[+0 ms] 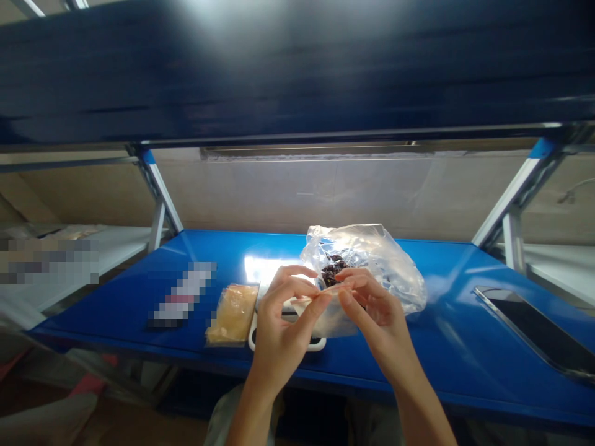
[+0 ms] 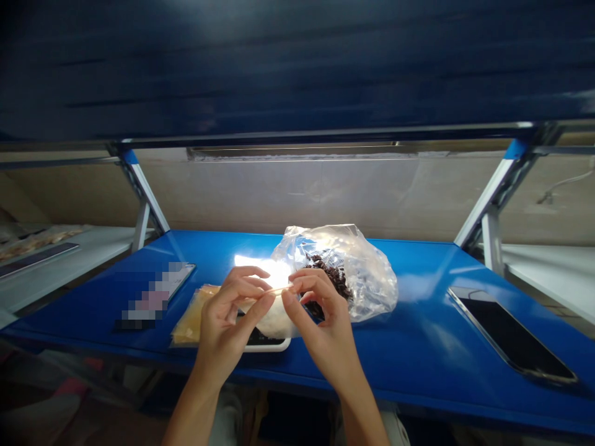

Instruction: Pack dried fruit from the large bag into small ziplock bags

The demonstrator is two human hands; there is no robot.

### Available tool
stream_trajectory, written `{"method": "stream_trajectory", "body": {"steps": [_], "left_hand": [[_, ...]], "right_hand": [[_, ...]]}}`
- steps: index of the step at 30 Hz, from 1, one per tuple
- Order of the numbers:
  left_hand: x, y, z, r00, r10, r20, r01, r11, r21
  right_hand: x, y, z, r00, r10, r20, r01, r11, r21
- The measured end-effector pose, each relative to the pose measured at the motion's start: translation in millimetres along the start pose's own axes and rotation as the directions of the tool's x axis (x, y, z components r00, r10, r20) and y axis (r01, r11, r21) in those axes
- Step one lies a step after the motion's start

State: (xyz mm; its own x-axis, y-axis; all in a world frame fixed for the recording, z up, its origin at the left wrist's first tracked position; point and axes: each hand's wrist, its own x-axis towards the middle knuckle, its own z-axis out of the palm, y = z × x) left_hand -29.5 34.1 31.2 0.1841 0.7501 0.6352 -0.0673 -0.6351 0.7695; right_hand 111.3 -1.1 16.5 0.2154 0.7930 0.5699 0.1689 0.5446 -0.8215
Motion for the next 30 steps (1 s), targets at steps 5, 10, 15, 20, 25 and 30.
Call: {"method": "stream_trajectory", "body": {"steps": [5,10,15,20,25,30], "left_hand": [[-0.7,2.9,5.4,0.999,-0.049,0.008,0.049,0.998,-0.039],[0.3,3.7,2.5,0.999,-0.016,0.030,0.016,1.000,0.001],[0.3,4.7,0.8,0.995,-0.007,0.096,0.003,0.999,0.035],[1.1,3.8,2.9,0.998,0.063,-0.005,-0.062,0.993,0.099],[1.0,2.5,-0.2,0.999,0.039,0.009,-0.040,0.992,0.120],[-1.4,9.1,-9.6,0.970,-0.129,0.206,0.107,0.988,0.116]], "right_hand": [[-0.3,-5.1,-1.3,0.998,0.066,-0.003,-0.066,0.997,-0.047],[0.2,-4.2,-10.1,0.998,0.070,0.006,-0.069,0.993,-0.092],[2.0,0.4,-16.3,0.997,0.068,-0.034,-0.071,0.994,-0.080],[0.9,-5.1,-14.7,1.000,0.014,-0.004,-0.014,0.996,-0.092],[0.3,-4.0,-11.3,1.000,0.019,-0.016,-0.021,0.994,-0.111],[2.0,3.7,-12.5,0.990,-0.001,-0.139,-0.019,0.990,-0.143]]}}
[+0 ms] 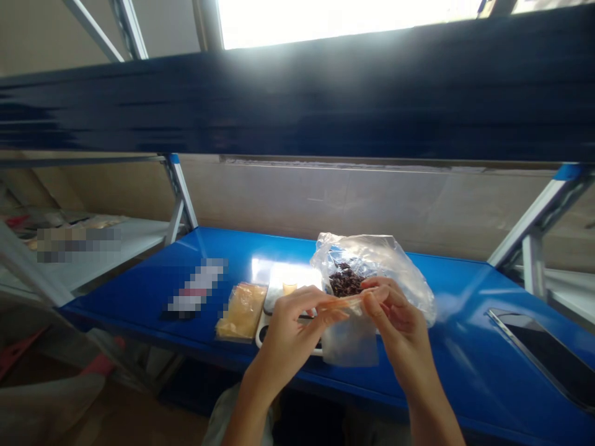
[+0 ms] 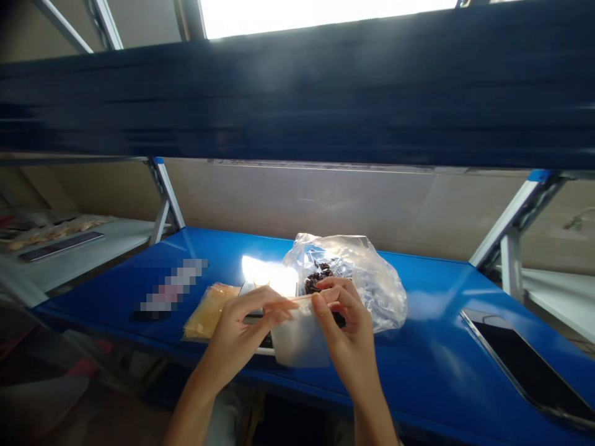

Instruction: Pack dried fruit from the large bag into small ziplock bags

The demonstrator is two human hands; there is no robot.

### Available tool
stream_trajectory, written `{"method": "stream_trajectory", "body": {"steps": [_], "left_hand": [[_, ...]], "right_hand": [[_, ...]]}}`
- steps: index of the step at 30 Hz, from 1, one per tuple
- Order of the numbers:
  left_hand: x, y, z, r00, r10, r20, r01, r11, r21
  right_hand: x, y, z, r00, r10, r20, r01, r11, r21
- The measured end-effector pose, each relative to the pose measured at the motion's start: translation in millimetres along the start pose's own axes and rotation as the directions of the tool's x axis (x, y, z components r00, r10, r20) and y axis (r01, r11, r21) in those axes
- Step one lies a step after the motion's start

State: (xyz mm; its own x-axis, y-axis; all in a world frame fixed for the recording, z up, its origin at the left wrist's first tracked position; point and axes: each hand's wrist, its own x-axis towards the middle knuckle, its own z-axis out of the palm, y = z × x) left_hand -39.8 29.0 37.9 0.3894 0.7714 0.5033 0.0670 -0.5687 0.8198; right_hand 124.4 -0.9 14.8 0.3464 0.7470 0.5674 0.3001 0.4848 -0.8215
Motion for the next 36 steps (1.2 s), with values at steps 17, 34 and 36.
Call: {"method": "stream_trajectory", "body": {"steps": [17,34,36], "left_hand": [[-4.6,-69.7,-100.7,0.860,-0.184,-0.475,0.321,0.920,0.225],[-18.4,-122.3,-113.3,0.883,-0.183,-0.433,0.396,0.786,0.475],[-17.9,-124.6,-109.6,0.874,-0.147,-0.464,0.389,0.783,0.486]], "right_hand": [[6.9,12.2,-35.8,0.997,0.063,-0.046,-0.071,0.978,-0.194],[11.0,50.1,-45.3,0.976,0.135,-0.169,-0.200,0.859,-0.472],[10.2,57.2,-46.7,0.969,0.124,-0.213,-0.224,0.805,-0.549]]}}
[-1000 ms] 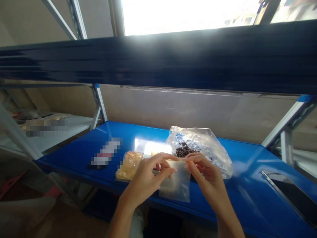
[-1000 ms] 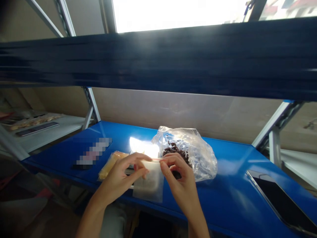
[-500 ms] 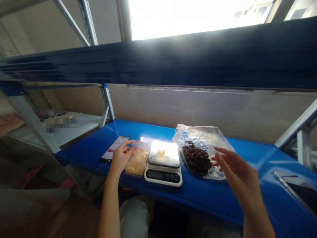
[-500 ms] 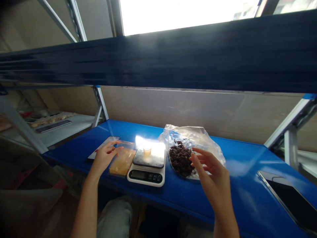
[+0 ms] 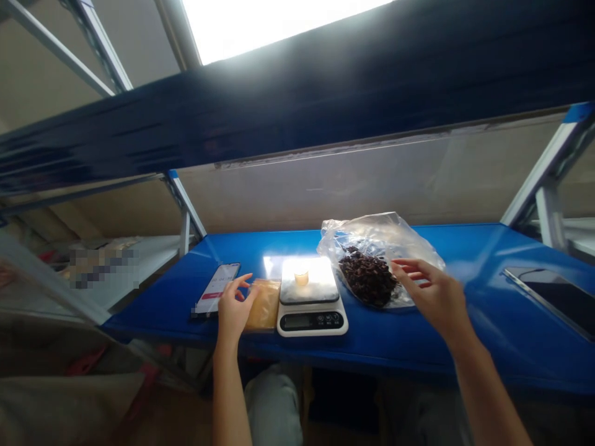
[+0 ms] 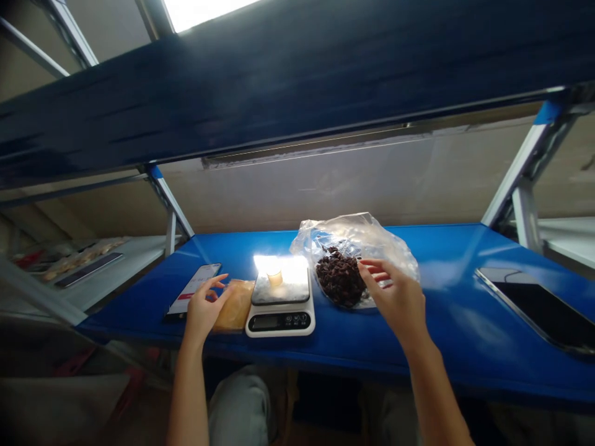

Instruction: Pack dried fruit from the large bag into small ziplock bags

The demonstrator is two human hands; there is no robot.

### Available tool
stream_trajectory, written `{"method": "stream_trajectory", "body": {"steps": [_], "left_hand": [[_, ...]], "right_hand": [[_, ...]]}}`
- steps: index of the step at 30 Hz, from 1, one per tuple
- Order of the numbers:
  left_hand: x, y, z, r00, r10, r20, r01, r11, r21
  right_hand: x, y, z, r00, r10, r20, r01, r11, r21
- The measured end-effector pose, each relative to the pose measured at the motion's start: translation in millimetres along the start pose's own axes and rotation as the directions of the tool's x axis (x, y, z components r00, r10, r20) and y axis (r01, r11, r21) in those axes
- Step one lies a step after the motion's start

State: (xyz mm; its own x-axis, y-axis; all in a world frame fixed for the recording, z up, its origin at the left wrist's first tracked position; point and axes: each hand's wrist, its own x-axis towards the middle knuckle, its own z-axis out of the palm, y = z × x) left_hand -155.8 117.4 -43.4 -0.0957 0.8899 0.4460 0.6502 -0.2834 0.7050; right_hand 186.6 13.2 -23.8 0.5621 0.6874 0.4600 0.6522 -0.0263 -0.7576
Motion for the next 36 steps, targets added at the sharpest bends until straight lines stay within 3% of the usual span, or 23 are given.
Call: {"method": "stream_trajectory", "body": {"steps": [3,10,17,20,24,28,32,36], "left_hand": [[-1.9,1.3,4.6,1.000,-0.014,-0.021,0.014,1.000,-0.018],[-2.5,-3.5,11.9,0.997,0.024,0.068,-0.022,0.999,-0.043],[-1.3,-6.3,16.2,0.995,0.033,0.091,-0.030,0.999,-0.034],[-1.7,-5.8,16.6,0.996,0.035,0.086,-0.033,0.999,-0.019],[-1.9,-6.6,17.4,0.995,0.048,0.087,-0.048,0.999,-0.003],[-1.9,-8.6,18.6,0.994,0.063,0.094,-0.064,0.998,0.003],[-2.2,-9.2,19.6,0.993,0.060,0.097,-0.063,0.998,0.019],[-2.8,-7.6,19.8,0.993,0.054,0.104,-0.058,0.998,0.032]], "right_hand": [[-0.7,7.0,4.8,1.000,-0.016,-0.001,0.016,0.996,-0.086],[-2.2,8.6,10.4,0.999,-0.019,0.028,0.022,0.994,-0.111],[0.9,11.4,6.7,0.999,0.004,-0.052,-0.009,0.994,-0.108],[2.4,11.7,8.3,0.993,-0.097,-0.060,0.093,0.993,-0.069],[4.1,11.9,13.0,0.958,-0.284,0.026,0.285,0.958,-0.033],[6.5,18.4,14.4,0.952,-0.289,0.100,0.296,0.953,-0.063],[5.5,18.4,11.9,0.960,-0.280,0.022,0.280,0.957,-0.071],[-7.4,-6.0,15.7,0.921,-0.378,-0.091,0.379,0.925,-0.004]]}}
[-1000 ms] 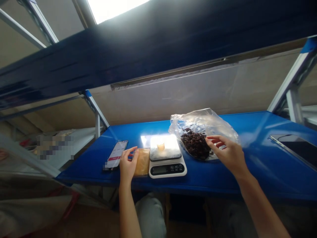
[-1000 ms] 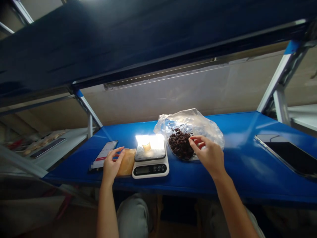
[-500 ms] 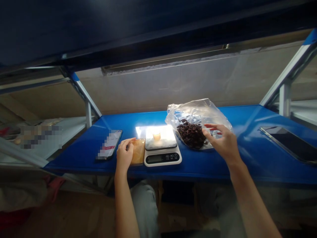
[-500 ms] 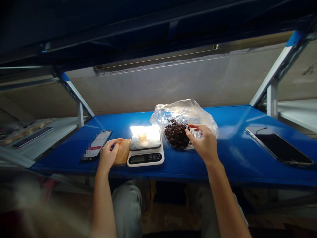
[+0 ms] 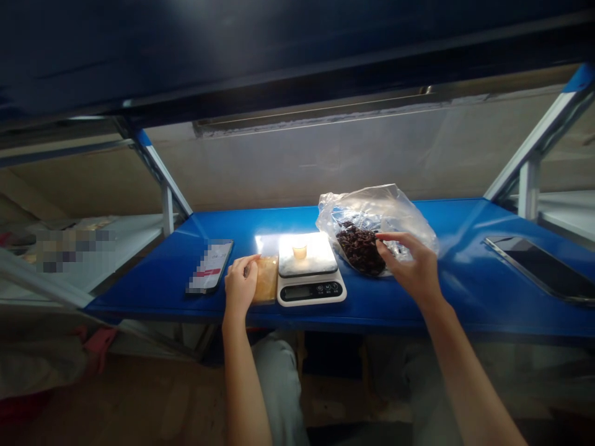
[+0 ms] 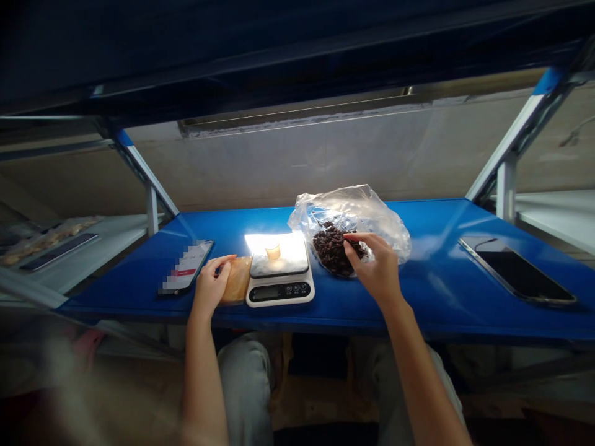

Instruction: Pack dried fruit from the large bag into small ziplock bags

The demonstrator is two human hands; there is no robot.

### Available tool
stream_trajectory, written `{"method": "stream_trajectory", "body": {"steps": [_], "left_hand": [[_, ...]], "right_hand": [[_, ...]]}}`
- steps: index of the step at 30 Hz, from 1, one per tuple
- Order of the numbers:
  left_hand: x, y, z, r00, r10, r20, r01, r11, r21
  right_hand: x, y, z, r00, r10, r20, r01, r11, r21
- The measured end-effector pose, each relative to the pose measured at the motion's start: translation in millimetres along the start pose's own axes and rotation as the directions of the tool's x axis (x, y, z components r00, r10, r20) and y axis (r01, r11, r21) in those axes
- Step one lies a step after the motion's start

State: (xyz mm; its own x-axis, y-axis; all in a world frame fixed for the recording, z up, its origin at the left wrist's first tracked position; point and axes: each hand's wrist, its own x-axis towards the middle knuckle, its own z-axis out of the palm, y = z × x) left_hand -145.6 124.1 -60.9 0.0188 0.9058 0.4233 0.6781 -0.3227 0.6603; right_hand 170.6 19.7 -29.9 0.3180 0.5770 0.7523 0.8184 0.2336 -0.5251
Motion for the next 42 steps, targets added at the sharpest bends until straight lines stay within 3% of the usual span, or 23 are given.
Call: {"method": "stream_trajectory", "body": {"steps": [3,5,10,16,27,42], "left_hand": [[-0.5,1.5,-0.8,1.000,-0.001,0.002,0.001,1.000,0.007],[-0.7,2.1,-1.5,1.000,-0.001,0.004,0.001,1.000,0.011],[-0.6,3.4,-2.6,1.000,-0.005,0.012,0.005,1.000,0.013],[-1.4,6.1,-3.8,1.000,-0.007,0.015,0.007,1.000,0.025],[-2.2,7.9,-3.3,1.000,0.006,0.001,-0.006,1.000,0.016],[-2.4,8.8,-3.0,1.000,-0.015,0.011,0.015,1.000,0.016]], "right_hand": [[-7.9,-26.0,9.4,0.995,-0.099,0.019,0.097,0.991,0.098],[-15.6,-38.0,16.5,0.979,-0.154,0.130,0.134,0.979,0.152],[-31.2,-50.8,23.6,0.856,-0.229,0.463,0.176,0.972,0.155],[-32.5,-57.3,20.4,0.746,-0.186,0.640,0.154,0.982,0.106],[-32.2,-59.1,21.3,0.765,-0.149,0.626,0.169,0.985,0.029],[-34.0,-61.7,23.4,0.777,0.022,0.629,0.018,0.998,-0.058]]}}
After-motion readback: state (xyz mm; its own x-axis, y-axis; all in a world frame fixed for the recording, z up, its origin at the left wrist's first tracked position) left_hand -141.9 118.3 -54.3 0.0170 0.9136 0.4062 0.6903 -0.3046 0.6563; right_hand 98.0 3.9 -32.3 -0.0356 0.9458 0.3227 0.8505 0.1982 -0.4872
